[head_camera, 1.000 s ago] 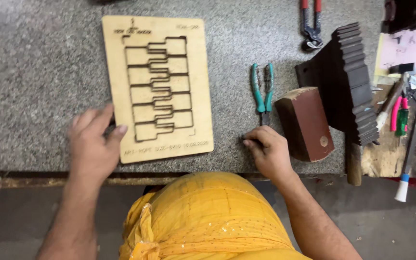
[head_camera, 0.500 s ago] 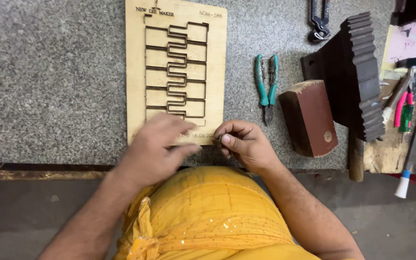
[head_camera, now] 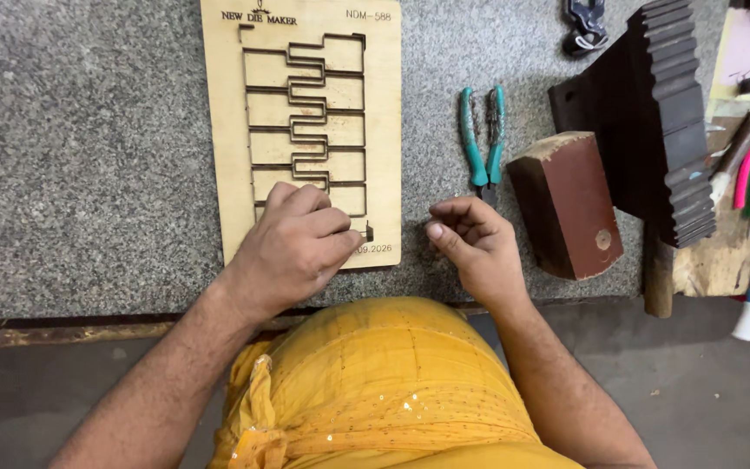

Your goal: The person assembles small metal pieces into a wooden jig using a hammer and a wooden block. They repeatedly tap the pieces into place, then use pliers to adjust and secure them within the jig's slots.

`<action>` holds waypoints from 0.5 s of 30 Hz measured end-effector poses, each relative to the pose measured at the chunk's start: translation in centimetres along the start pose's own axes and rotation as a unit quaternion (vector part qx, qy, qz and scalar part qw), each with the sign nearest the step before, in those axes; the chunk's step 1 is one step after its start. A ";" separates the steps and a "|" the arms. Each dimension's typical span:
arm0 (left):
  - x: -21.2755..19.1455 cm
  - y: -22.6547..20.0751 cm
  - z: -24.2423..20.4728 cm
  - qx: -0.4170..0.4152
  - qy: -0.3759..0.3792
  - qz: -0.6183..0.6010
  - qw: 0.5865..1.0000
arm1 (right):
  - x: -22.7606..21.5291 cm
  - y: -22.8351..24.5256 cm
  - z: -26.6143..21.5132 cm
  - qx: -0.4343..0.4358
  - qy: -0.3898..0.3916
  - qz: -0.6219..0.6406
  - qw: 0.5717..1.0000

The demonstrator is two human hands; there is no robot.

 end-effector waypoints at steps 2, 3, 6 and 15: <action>0.3 0.1 0.4 0.004 0.013 0.015 1.000 | -0.1 -0.7 -0.3 -0.009 -0.001 -0.006 1.000; 0.4 0.1 0.5 0.005 0.015 0.023 1.000 | -0.1 -0.9 -0.5 -0.020 0.002 -0.001 1.000; 0.5 0.5 0.7 0.004 0.022 0.022 1.000 | 0.0 -1.5 -0.4 -0.020 0.005 0.005 1.000; 1.0 0.9 0.7 0.004 0.022 0.005 1.000 | 0.0 -1.3 -0.2 0.000 -0.004 -0.047 0.999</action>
Point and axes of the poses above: each hand's wrist, its own z-axis towards the middle knuckle, its own x-axis out of the palm, y = z × x, the point moved 9 cm from there along z, towards the middle knuckle, and after that the axes turned 11 degrees about y, right-handed, at the moved point
